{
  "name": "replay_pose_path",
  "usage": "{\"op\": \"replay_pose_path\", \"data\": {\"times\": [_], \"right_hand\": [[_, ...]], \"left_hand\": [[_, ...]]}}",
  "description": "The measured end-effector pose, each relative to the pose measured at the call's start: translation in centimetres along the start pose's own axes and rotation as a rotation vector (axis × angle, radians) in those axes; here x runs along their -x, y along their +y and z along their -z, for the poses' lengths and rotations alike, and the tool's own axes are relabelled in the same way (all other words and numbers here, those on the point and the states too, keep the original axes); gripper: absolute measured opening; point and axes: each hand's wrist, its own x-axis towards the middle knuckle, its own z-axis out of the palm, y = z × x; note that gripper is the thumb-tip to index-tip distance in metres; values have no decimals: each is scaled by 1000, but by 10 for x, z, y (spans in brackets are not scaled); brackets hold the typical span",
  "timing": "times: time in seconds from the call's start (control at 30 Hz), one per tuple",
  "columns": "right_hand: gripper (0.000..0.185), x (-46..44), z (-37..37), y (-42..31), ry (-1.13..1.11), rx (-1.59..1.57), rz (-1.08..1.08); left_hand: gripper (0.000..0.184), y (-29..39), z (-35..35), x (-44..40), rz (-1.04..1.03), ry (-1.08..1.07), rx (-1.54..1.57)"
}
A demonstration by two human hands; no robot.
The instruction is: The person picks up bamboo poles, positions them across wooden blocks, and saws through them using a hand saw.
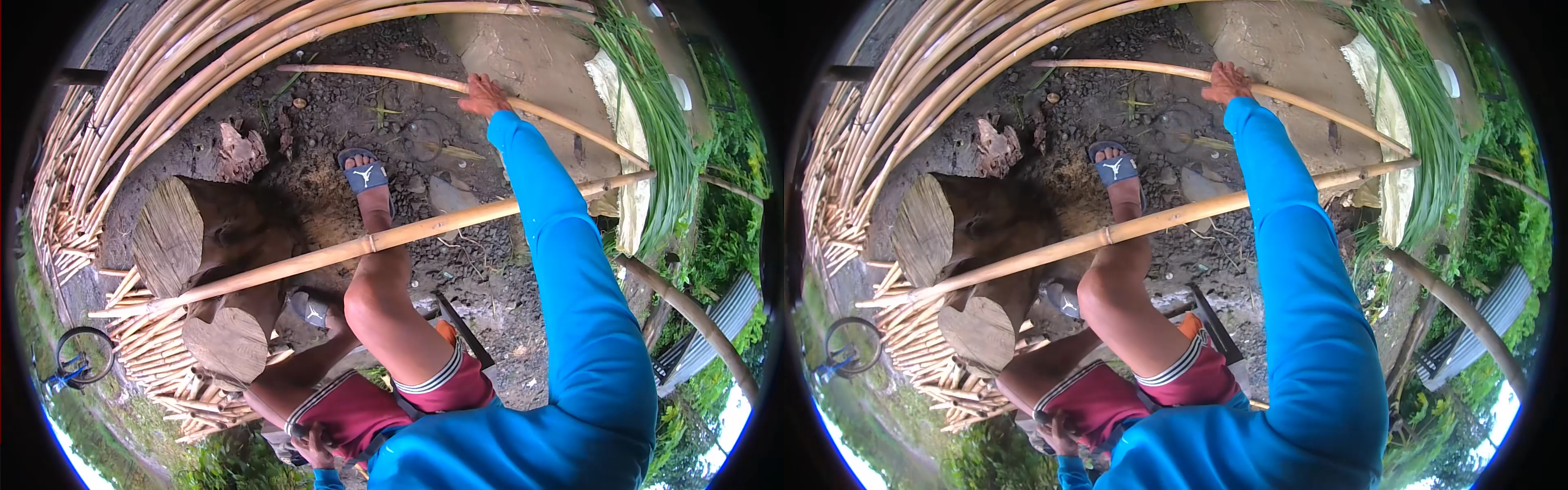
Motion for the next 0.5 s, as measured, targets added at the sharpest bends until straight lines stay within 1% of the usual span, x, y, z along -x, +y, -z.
{"op": "replay_pose_path", "data": {"times": [0.03,0.07,0.1,0.17,0.23,0.27,0.3,0.37,0.4,0.43,0.5], "right_hand": [[68,-2,-4,4,-24,7,-47],[68,-3,-10,8,-29,5,-41],[65,0,-14,9,3,53,-24],[63,5,-24,10,33,104,-12],[55,18,-33,3,-139,97,-68],[45,29,-40,1,-29,101,-41],[45,32,-38,4,-25,95,-43],[43,43,-36,10,-43,25,120],[41,49,-32,9,-29,5,144],[41,57,-27,10,-23,9,138],[37,78,-13,11,75,23,219]], "left_hand": [[23,6,-3,3,-1,-44,5],[22,12,-6,5,-3,-90,9],[22,16,-6,5,0,-85,6],[20,23,-7,5,29,-197,-25],[20,29,-11,9,36,-173,-34],[19,31,-15,9,37,-145,-32],[19,33,-19,10,29,-145,-33],[19,35,-18,12,44,-150,36],[18,36,-15,12,32,-202,14],[18,34,-14,12,30,-211,17],[19,25,-14,12,-5,-129,31]]}}
